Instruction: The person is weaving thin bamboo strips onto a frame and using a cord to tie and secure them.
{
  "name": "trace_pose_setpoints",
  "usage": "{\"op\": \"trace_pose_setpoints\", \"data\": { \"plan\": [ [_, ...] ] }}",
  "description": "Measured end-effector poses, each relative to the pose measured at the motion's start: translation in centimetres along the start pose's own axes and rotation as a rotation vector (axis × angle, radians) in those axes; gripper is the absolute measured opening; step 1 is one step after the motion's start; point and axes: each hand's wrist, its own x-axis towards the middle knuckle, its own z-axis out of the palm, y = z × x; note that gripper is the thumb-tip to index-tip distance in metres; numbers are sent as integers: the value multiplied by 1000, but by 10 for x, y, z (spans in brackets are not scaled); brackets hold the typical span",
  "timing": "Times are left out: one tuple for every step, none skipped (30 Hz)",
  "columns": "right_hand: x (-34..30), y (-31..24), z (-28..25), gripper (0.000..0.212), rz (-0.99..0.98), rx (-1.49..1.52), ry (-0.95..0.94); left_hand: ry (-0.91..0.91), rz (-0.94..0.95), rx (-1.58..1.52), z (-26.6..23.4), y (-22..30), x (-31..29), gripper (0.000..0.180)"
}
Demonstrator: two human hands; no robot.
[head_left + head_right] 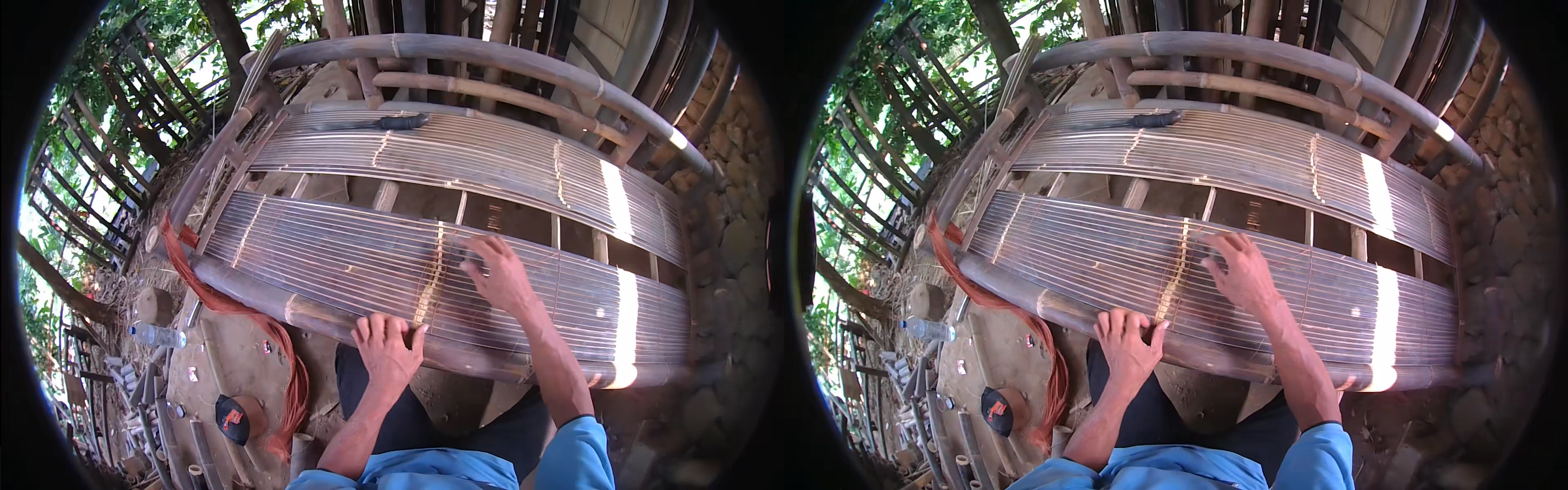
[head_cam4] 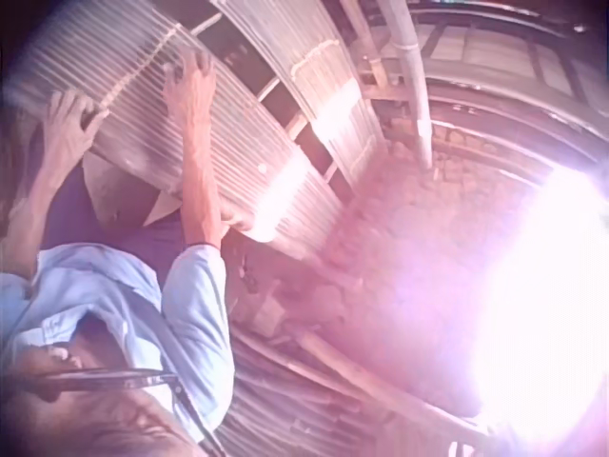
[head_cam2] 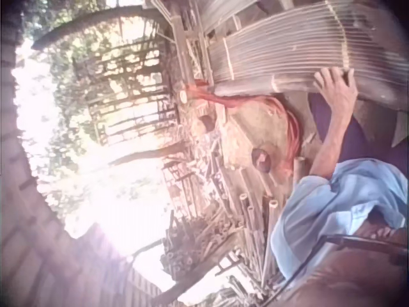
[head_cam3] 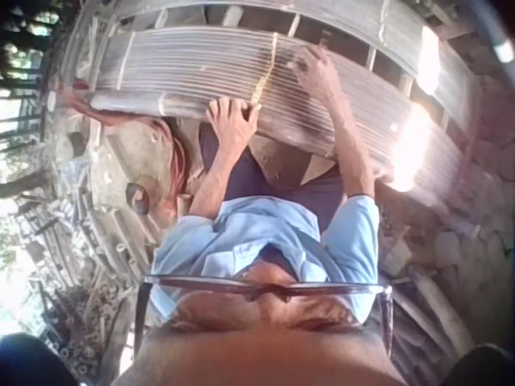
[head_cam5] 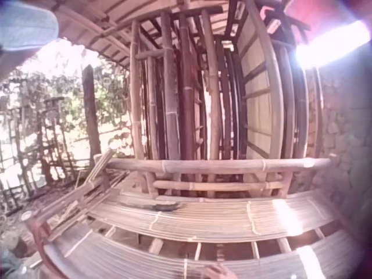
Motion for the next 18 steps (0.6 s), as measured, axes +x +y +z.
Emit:
{"op": "trace_pose_setpoints", "data": {
  "plan": [
    [-2,-5,6,45,-57,-55,13,-12,19,-26,8,-5,-5,35],
    [-7,-6,13,45,-51,-73,21,-25,46,-57,9,-7,-5,29],
    [-17,-6,20,52,-1,-161,9,-55,18,-108,6,-7,-6,18],
    [-26,-11,22,59,45,-256,3,-42,31,-132,2,-11,-3,18],
    [-43,-25,22,65,45,-328,-59,-68,-68,-317,-4,-21,-2,18],
    [-64,-47,16,69,16,-320,-157,-95,-170,-498,-11,-35,1,17],
    [-86,-71,7,73,0,-308,-266,-237,-327,-649,-28,-43,11,17],
    [-108,-85,-6,71,-40,-243,-407,-388,-423,-668,-47,-50,26,20],
    [-121,-95,-26,70,-87,-182,-548,-459,-383,-697,-51,-65,34,19],
    [-116,-106,-48,70,-85,-180,-550,-526,-346,-702,-58,-83,41,19],
    [-100,-114,-73,60,38,56,-732,-545,-333,-717,-71,-91,52,19],
    [-88,-117,-87,51,172,296,-904,-570,-317,-737,-83,-97,65,18],
    [-79,-114,-90,31,319,423,-732,-545,-230,-690,-92,-106,79,17],
    [-64,-104,-86,30,305,409,-585,-506,-157,-671,-105,-110,94,23],
    [-45,-93,-82,30,289,386,-435,-402,-71,-820,-110,-114,109,24],
    [-32,-75,-75,28,390,361,-284,-315,23,-981,-103,-113,124,25],
    [-19,-53,-67,27,488,333,-131,-314,84,-1137,-99,-109,144,23],
    [-6,-24,-54,25,454,337,-46,-317,81,-1324,-95,-104,164,20]
  ]
}}
